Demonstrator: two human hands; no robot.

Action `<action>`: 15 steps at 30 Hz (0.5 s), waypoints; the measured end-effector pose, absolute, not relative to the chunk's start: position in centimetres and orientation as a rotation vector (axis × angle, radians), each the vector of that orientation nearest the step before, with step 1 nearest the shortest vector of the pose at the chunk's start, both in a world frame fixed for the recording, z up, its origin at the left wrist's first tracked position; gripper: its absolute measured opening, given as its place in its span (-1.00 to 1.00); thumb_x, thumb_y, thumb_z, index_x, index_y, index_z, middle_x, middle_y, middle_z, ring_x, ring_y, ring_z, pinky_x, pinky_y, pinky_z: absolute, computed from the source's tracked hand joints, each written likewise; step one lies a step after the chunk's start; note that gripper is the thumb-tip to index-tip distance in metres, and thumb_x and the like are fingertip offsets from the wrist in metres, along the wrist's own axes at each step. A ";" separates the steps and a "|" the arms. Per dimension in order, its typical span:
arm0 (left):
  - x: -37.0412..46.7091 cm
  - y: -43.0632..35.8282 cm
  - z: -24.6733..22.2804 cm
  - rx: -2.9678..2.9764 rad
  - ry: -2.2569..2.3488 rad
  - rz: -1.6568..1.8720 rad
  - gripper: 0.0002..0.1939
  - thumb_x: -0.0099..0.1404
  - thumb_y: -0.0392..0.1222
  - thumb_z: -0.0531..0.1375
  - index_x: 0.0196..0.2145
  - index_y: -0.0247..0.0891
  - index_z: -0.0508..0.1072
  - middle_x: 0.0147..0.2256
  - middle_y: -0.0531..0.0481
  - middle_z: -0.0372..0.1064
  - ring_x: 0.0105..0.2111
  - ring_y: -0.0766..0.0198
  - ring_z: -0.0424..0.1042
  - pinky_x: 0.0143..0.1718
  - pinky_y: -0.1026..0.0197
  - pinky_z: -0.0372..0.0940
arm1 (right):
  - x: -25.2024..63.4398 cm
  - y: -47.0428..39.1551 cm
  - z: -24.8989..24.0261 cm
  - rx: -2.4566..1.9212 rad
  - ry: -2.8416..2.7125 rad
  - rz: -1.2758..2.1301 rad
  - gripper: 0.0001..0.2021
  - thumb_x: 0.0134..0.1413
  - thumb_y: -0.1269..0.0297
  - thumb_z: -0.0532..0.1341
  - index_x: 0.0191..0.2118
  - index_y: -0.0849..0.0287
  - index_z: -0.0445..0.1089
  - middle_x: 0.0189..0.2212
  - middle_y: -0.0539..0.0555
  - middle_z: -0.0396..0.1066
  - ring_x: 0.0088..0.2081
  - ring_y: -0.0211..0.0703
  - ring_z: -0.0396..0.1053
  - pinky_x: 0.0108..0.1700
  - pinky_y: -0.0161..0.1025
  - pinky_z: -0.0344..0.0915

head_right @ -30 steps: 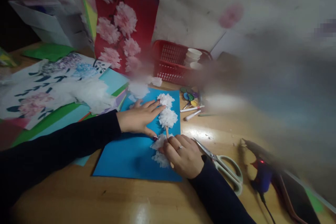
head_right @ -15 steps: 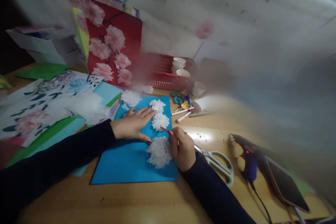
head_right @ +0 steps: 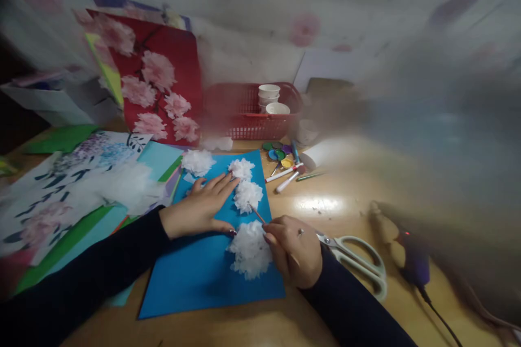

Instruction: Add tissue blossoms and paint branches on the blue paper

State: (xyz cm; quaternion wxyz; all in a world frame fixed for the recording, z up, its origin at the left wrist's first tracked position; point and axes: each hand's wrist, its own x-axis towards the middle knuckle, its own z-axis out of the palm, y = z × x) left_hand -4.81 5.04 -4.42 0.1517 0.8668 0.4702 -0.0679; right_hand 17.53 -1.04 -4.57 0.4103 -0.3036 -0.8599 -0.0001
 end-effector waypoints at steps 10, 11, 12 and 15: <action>-4.8 4.9 -5.3 2.580 1.374 -0.165 0.05 0.14 0.23 0.24 0.35 -0.30 -0.20 0.36 -0.31 -0.31 0.35 -0.16 -0.22 0.20 -0.34 -0.06 | 18.7 0.1 -5.7 -0.810 -2.222 0.335 -0.80 0.30 0.39 -0.02 -0.02 0.19 0.23 -0.46 0.13 0.44 -0.45 -0.15 0.45 -0.44 -0.24 0.39; -4.8 4.9 -5.5 2.600 1.377 -0.140 0.04 0.15 0.22 0.23 0.35 -0.29 -0.20 0.36 -0.31 -0.29 0.35 -0.16 -0.21 0.20 -0.34 -0.05 | 18.7 0.0 -5.6 -0.805 -2.225 0.356 -0.80 0.30 0.38 -0.02 -0.01 0.19 0.22 -0.46 0.12 0.44 -0.45 -0.16 0.45 -0.42 -0.23 0.40; -4.9 4.8 -5.7 2.614 1.384 -0.121 0.03 0.16 0.21 0.23 0.35 -0.29 -0.20 0.36 -0.30 -0.28 0.34 -0.16 -0.20 0.19 -0.33 -0.04 | 18.6 0.0 -5.5 -0.821 -2.212 0.363 -0.80 0.31 0.37 -0.02 -0.02 0.18 0.22 -0.47 0.12 0.44 -0.45 -0.16 0.45 -0.42 -0.22 0.40; -5.1 4.8 -6.0 2.618 1.381 -0.091 0.01 0.18 0.23 0.20 0.36 -0.26 -0.21 0.36 -0.30 -0.27 0.34 -0.17 -0.19 0.19 -0.32 -0.06 | 18.0 -0.5 -5.5 -0.956 -2.105 0.342 -0.82 0.33 0.33 -0.05 -0.09 0.13 0.24 -0.52 0.08 0.41 -0.49 -0.16 0.43 -0.46 -0.20 0.38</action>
